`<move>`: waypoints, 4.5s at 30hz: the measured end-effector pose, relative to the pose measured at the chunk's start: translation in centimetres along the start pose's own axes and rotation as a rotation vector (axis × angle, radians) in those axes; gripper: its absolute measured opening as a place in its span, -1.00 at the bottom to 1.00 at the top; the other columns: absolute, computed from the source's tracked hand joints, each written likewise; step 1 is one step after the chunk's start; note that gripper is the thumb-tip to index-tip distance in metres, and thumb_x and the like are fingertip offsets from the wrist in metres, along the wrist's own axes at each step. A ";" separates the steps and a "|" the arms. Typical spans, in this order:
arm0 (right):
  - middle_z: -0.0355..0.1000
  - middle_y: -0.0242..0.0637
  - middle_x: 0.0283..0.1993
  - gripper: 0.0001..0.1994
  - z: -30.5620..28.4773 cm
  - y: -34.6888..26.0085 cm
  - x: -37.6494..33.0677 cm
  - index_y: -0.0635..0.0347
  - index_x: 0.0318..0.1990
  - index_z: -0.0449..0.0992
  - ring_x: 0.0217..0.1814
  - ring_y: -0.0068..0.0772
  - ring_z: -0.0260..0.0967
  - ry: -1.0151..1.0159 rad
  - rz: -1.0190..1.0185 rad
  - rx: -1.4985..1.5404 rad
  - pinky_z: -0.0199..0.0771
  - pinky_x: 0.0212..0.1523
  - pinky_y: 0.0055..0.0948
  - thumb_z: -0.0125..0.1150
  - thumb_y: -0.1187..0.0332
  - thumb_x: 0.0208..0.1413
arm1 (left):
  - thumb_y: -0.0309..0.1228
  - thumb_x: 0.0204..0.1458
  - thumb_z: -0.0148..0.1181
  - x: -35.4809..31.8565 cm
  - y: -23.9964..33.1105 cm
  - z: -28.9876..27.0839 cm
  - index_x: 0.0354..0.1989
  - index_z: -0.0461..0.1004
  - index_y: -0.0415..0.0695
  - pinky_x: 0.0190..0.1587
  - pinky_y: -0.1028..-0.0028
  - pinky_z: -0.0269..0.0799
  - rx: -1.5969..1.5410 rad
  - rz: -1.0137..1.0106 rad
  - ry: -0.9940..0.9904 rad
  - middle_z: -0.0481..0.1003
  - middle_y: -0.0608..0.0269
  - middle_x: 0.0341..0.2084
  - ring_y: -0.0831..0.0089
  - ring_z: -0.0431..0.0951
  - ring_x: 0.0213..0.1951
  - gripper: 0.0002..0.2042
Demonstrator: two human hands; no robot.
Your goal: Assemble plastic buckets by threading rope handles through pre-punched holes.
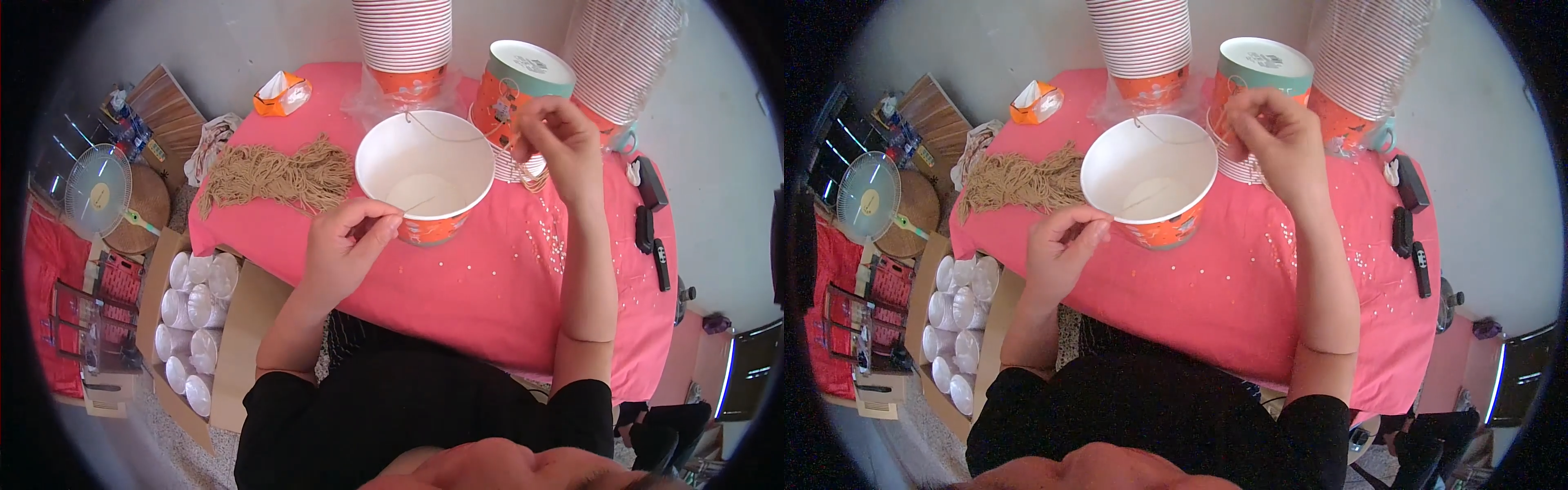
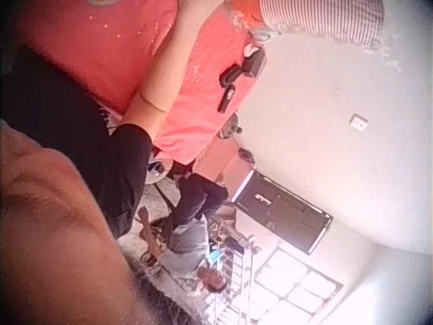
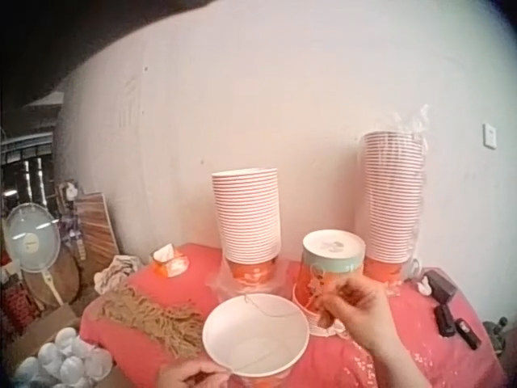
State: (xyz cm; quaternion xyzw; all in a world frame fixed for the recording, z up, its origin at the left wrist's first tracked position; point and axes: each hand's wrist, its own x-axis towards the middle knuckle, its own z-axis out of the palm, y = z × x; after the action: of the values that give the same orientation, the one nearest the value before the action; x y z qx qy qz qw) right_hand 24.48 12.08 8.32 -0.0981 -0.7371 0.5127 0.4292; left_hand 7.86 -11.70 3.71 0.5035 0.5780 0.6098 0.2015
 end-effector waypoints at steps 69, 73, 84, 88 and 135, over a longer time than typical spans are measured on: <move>0.40 -0.17 -0.44 -0.93 4.8 -2.7 -4.2 0.25 -0.43 0.42 -0.33 -0.04 0.42 -0.703 -0.314 -0.644 0.39 -0.36 -0.15 0.20 0.49 -0.04 | -0.60 -0.27 0.24 -0.1 -2.0 1.5 -0.32 0.52 -0.29 -0.51 0.45 0.45 0.778 0.921 0.018 0.50 0.10 -0.29 0.31 0.55 -0.44 -0.75; 0.39 -0.21 -0.44 -0.91 4.9 -2.5 -4.3 0.24 -0.38 0.44 -0.34 -0.08 0.41 -0.719 -0.323 -0.631 0.38 -0.37 -0.18 0.23 0.50 -0.05 | -0.61 -0.26 0.25 -0.3 -2.0 1.5 -0.31 0.52 -0.28 -0.49 0.45 0.47 0.774 0.896 0.008 0.51 0.10 -0.28 0.30 0.56 -0.42 -0.75; 0.44 -0.17 -0.37 -0.90 4.9 -1.4 -4.1 0.28 -0.31 0.48 -0.30 -0.09 0.44 -0.778 -0.252 -0.484 0.42 -0.31 -0.23 0.23 0.47 0.03 | -0.66 -0.19 0.27 0.3 -2.1 1.7 -0.30 0.51 -0.26 -0.45 0.42 0.51 0.696 0.805 0.028 0.51 0.15 -0.29 0.27 0.57 -0.39 -0.79; 0.46 -0.15 -0.35 -0.83 4.5 -1.4 -3.3 0.35 -0.25 0.49 -0.30 -0.21 0.47 -0.894 -0.044 -0.326 0.46 -0.26 -0.33 0.29 0.47 0.03 | -0.66 -0.13 0.28 0.8 -3.1 1.7 -0.24 0.50 -0.21 -0.35 0.41 0.53 0.627 0.670 0.026 0.52 0.19 -0.27 0.26 0.58 -0.35 -0.76; 0.53 -0.22 -0.24 -0.71 4.3 -3.6 -3.2 0.24 -0.09 0.52 -0.18 -0.25 0.47 -0.492 -0.282 -0.425 0.48 -0.20 -0.37 0.15 0.67 0.01 | -0.50 0.15 0.18 3.1 -0.7 1.9 -0.20 0.53 -0.28 -0.47 0.68 0.35 -0.187 -0.126 -0.158 0.57 0.30 -0.46 0.73 0.45 -0.49 -0.88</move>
State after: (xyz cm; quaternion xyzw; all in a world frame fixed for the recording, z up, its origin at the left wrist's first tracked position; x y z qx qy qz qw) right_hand 24.40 5.69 9.21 0.0437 -0.9149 0.2920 0.2755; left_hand 7.95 -8.05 3.89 0.4917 0.5312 0.6057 0.3303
